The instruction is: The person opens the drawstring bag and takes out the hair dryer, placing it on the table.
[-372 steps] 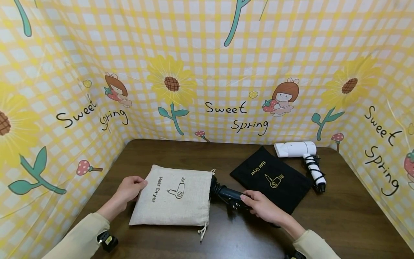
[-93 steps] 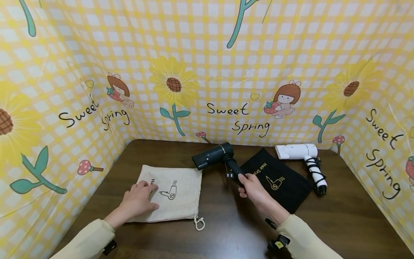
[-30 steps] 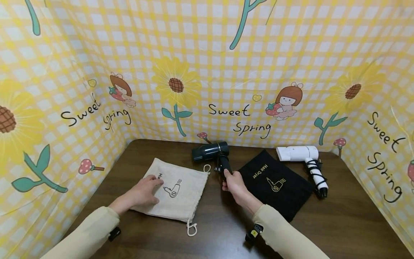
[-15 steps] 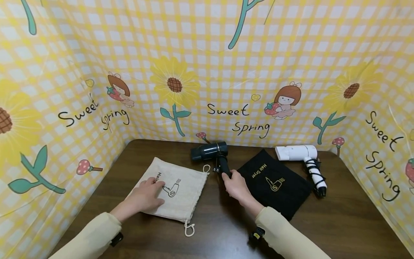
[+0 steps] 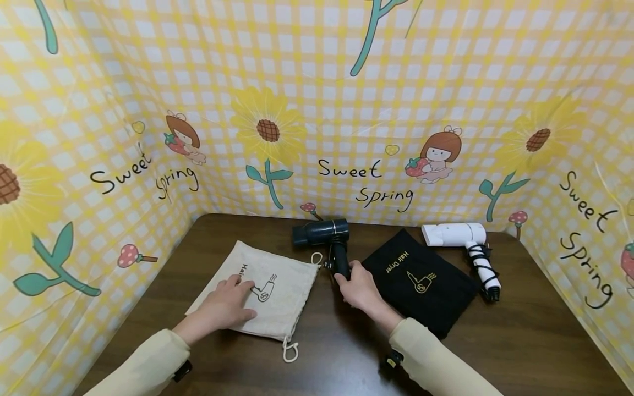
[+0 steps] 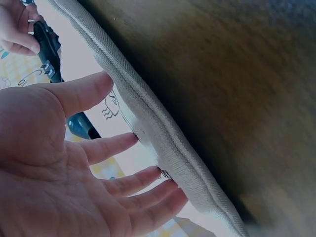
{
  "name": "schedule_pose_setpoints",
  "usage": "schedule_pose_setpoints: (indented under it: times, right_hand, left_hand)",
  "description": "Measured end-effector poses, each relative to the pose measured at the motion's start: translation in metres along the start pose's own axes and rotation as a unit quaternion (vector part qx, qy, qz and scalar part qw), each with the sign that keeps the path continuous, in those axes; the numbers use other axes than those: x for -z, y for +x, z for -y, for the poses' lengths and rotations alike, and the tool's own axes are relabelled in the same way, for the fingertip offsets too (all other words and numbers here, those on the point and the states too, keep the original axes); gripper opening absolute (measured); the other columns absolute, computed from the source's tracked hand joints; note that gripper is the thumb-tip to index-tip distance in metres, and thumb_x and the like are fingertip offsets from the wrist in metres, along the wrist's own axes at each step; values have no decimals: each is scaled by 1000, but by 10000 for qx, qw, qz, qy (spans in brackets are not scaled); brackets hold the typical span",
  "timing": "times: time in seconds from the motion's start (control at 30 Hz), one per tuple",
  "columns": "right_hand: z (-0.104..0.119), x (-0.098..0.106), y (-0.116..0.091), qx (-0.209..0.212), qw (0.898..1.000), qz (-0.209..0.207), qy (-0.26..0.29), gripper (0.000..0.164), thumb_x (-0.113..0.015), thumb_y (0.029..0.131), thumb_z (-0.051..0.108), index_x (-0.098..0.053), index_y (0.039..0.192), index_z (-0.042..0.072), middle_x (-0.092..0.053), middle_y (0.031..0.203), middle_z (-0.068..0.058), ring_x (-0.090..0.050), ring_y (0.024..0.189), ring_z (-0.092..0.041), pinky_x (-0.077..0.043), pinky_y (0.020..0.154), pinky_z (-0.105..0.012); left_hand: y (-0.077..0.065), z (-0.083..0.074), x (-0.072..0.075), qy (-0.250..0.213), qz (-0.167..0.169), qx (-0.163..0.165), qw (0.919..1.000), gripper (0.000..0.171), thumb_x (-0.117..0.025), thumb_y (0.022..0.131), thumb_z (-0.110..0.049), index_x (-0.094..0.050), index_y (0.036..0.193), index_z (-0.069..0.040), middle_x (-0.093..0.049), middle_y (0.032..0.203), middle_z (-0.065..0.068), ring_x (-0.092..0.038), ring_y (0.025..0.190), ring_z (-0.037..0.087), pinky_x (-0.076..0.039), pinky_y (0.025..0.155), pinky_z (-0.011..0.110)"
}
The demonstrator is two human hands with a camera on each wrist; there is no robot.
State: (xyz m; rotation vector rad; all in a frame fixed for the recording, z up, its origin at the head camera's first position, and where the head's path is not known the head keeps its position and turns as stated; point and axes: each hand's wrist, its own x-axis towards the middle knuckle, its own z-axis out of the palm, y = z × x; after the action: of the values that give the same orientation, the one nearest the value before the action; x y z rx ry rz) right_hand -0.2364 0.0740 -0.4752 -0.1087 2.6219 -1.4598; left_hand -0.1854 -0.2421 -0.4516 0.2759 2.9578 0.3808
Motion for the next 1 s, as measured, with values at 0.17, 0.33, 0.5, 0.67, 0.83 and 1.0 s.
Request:
schedule_pose_setpoints:
  times: [0.17,0.33,0.5,0.67,0.83,1.0]
  right_hand:
    - [-3,-2,0,-15,10000,29,0,43,-64,107,21,-49,138,-4,-64,71,-11,-67,55,-23,-52,43,-34]
    - [-5,-3,2,20,9998,-51,-203,43,-67,105,20,-52,136,-5,-64,68,-11,-67,51,-22,-52,41,-35]
    - [-6,-5,2,120,9991,-112,-381,42,-71,102,20,-55,132,-5,-62,76,-12,-65,47,-20,-52,40,-35]
    - [-7,-6,3,192,9984,-121,-520,34,-72,101,19,-60,122,-4,-61,80,-13,-62,44,-18,-52,42,-34]
    - [-7,-6,3,292,9955,-242,-873,31,-74,100,19,-64,117,-5,-58,90,-14,-62,56,-20,-53,53,-36]
    - [-7,-5,5,449,9899,-414,-1283,32,-77,97,20,-67,116,-3,-62,96,-12,-61,81,-23,-53,71,-41]
  left_hand:
    - [0,0,-2,18,-74,-7,10000,69,-90,82,-30,-62,138,0,-49,140,34,-50,124,56,-49,89,69]
    - [0,1,-2,16,-98,-29,9999,69,-90,82,-29,-62,138,0,-49,140,35,-50,123,57,-48,90,69]
    - [2,4,-2,68,-77,-97,9999,70,-90,81,-28,-62,138,0,-50,139,34,-51,123,57,-48,90,69]
    - [4,8,0,61,0,-163,9998,70,-89,80,-26,-62,139,1,-51,138,33,-52,122,55,-48,90,69]
    - [7,11,3,-22,103,-206,9997,70,-89,79,-22,-61,139,2,-50,140,35,-51,125,56,-47,92,70]
    - [9,15,7,-21,185,-268,9995,69,-88,79,-19,-61,139,3,-48,142,36,-50,127,57,-47,93,71]
